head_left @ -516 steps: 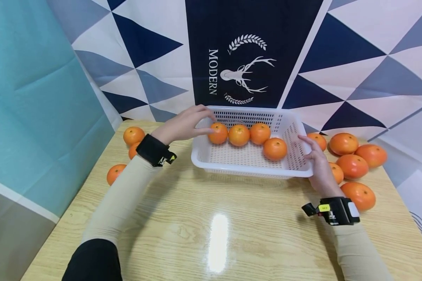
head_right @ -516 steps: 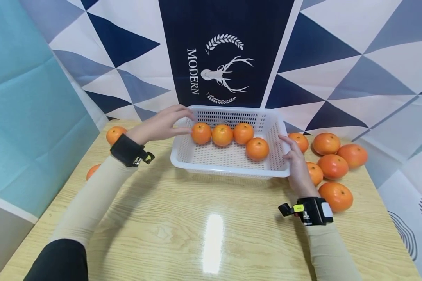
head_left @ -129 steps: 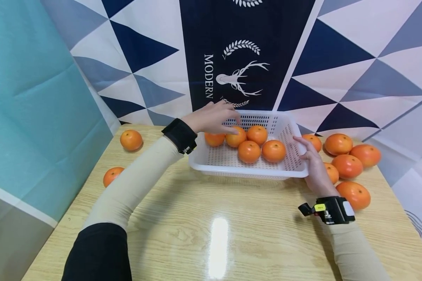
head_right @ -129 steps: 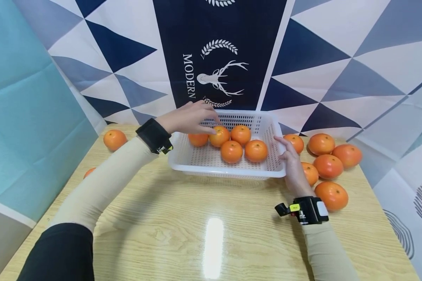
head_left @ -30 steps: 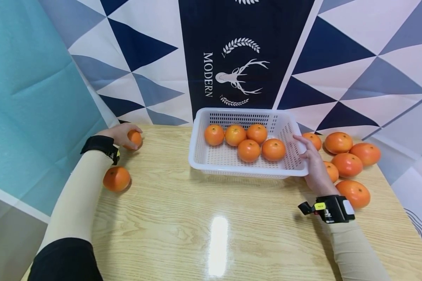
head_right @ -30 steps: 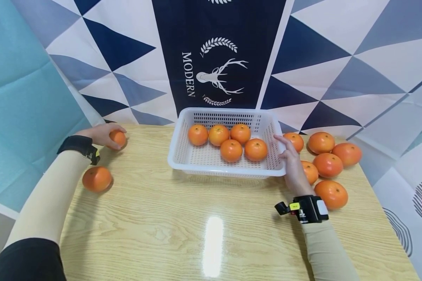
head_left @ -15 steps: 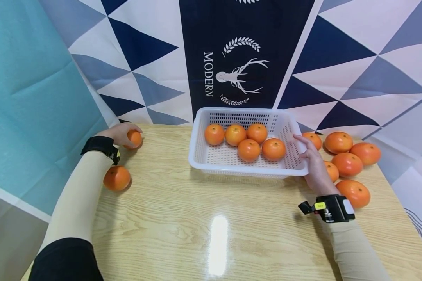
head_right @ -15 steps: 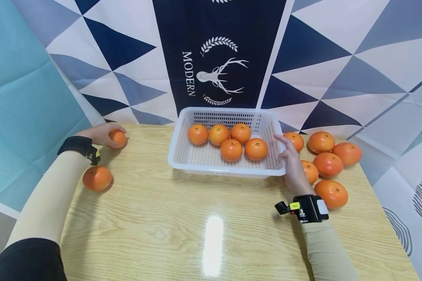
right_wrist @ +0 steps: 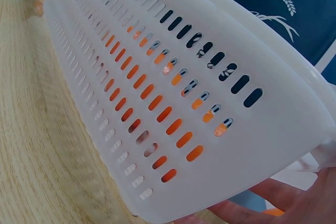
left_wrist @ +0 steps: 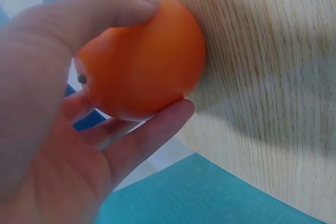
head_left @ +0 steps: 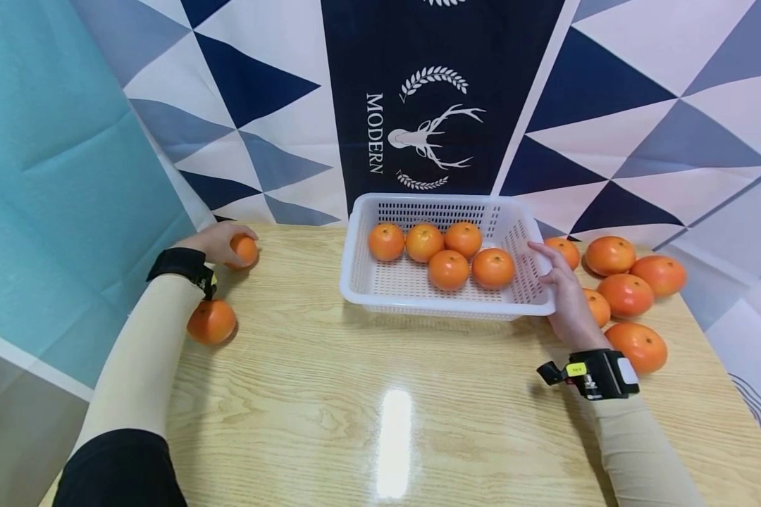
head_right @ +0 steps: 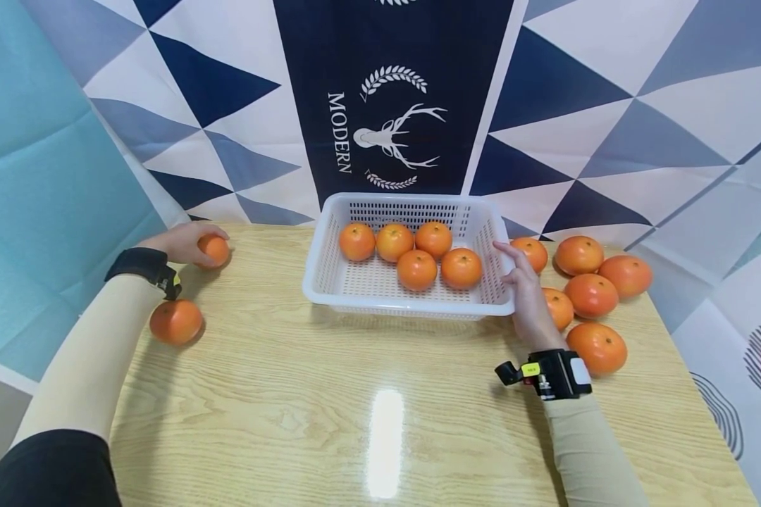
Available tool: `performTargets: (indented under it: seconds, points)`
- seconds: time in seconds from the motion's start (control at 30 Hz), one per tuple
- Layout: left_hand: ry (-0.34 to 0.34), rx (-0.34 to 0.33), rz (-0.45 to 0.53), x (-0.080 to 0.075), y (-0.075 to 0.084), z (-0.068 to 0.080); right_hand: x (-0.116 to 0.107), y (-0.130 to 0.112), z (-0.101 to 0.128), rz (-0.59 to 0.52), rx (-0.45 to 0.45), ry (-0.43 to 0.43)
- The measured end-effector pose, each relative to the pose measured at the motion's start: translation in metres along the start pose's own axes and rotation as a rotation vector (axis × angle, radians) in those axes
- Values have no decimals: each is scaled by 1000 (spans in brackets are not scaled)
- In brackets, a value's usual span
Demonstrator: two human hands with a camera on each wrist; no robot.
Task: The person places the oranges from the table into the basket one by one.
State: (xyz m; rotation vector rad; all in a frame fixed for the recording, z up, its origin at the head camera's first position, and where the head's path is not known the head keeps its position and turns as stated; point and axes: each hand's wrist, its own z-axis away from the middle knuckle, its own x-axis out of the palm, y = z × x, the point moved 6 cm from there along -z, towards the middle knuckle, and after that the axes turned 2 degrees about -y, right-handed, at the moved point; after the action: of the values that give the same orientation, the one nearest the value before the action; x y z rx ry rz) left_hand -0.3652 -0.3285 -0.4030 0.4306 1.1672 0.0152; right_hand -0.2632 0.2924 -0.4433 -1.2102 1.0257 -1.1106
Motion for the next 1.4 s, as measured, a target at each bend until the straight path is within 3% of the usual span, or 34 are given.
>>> performTargets:
  seconds: [0.63, 1.07, 1.23, 1.4]
  points:
    - [93, 64, -77, 0, 1, -11, 0, -1, -1, 0, 6, -24]
    - [122, 81, -52, -4, 22, -8, 0, 0, -1, 1, -12, -6]
    - [174, 94, -61, -11, 29, -9, 0, 0, -1, -5, -15, -8]
    - [230, 139, -94, -19, 48, -9, 0, 0, -1, -3, -15, -5]
